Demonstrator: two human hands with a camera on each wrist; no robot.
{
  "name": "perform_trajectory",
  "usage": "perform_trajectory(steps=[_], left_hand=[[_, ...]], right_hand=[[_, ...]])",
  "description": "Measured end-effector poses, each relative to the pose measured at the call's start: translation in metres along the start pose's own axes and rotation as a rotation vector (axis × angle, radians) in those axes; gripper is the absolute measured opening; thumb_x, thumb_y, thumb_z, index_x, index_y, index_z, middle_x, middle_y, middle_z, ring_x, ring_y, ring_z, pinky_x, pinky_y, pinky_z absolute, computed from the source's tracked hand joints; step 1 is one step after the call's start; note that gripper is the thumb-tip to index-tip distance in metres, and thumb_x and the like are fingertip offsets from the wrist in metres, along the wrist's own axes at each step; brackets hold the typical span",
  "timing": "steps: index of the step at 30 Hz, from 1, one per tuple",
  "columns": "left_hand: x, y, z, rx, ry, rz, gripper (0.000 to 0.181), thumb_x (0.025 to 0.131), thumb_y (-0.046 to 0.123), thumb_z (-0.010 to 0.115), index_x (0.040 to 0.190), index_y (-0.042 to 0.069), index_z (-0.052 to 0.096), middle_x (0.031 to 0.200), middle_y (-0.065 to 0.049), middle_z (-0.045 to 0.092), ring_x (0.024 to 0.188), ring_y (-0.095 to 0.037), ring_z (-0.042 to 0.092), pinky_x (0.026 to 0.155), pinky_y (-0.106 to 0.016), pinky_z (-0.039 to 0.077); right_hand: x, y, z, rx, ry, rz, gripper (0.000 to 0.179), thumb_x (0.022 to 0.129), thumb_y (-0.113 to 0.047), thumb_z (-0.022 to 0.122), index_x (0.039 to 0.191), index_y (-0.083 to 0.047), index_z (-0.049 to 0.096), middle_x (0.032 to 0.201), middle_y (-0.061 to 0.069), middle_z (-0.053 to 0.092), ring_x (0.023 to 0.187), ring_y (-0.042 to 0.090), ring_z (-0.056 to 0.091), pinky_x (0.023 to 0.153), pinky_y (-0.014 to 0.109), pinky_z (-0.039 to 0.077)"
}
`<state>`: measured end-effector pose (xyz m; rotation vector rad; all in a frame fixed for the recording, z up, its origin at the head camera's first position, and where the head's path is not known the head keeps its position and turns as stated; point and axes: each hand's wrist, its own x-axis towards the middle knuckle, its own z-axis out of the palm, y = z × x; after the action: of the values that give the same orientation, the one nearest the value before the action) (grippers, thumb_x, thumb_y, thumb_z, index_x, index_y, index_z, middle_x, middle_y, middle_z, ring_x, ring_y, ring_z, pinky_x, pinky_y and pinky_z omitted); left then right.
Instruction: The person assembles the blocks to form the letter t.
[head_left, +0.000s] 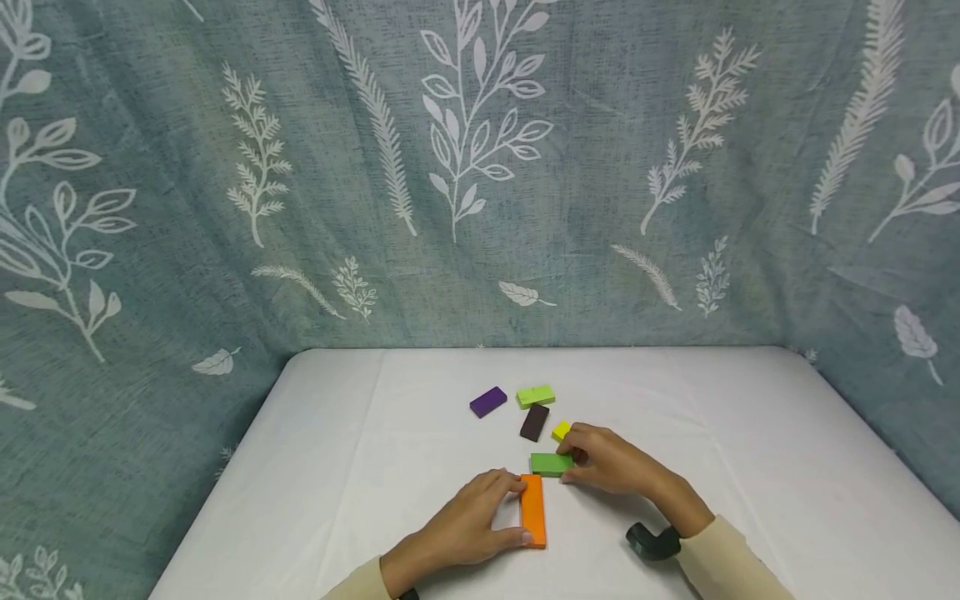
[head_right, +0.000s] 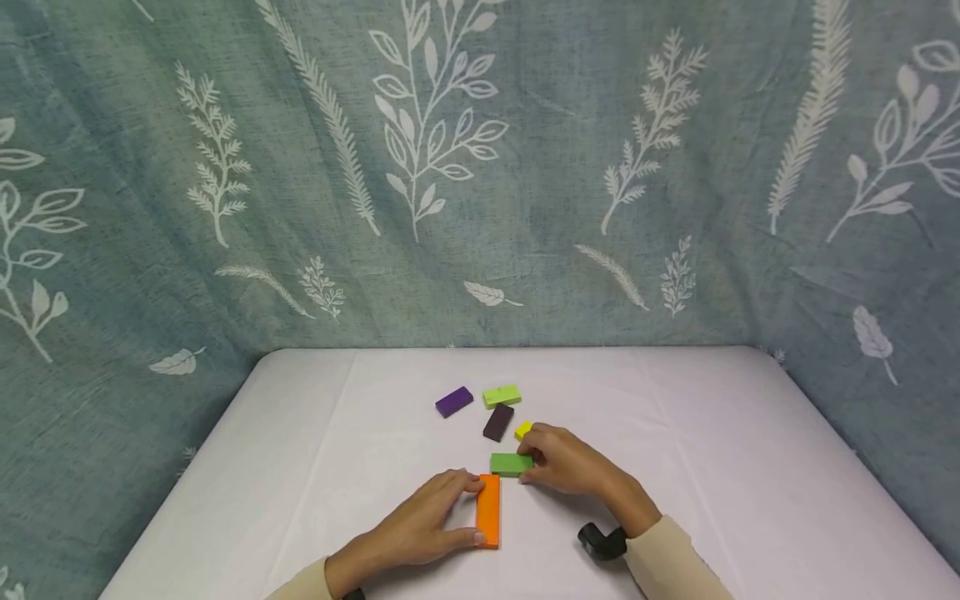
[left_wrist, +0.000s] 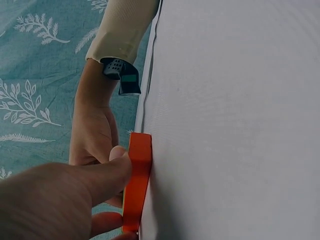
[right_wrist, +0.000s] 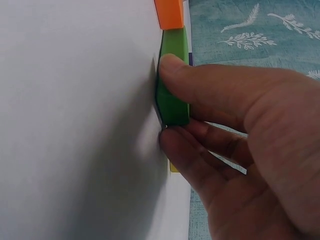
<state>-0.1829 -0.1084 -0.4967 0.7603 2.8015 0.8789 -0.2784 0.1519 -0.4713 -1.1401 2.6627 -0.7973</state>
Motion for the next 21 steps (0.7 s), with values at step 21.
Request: perform_trajectory(steps=[21], left_hand=[[-0.0008,-0.0015,-0.0008,0.015,-0.001,0.017,0.060,0.092,0.052,0.066,0.140,0.019,0.052,0.144,0.005,0.052,0.139,-0.019,0.045,0.116,-0.044,0.035]], right_hand=[[0.0008,-0.0012,0.0044,-0.024,-0.002,-0.001,0.024,0.083,-0.025,0.082,0.103,-0.015,0.071,0.092,-0.008,0.058,0.082,0.007,0.053,0.075,0.022,0.048]])
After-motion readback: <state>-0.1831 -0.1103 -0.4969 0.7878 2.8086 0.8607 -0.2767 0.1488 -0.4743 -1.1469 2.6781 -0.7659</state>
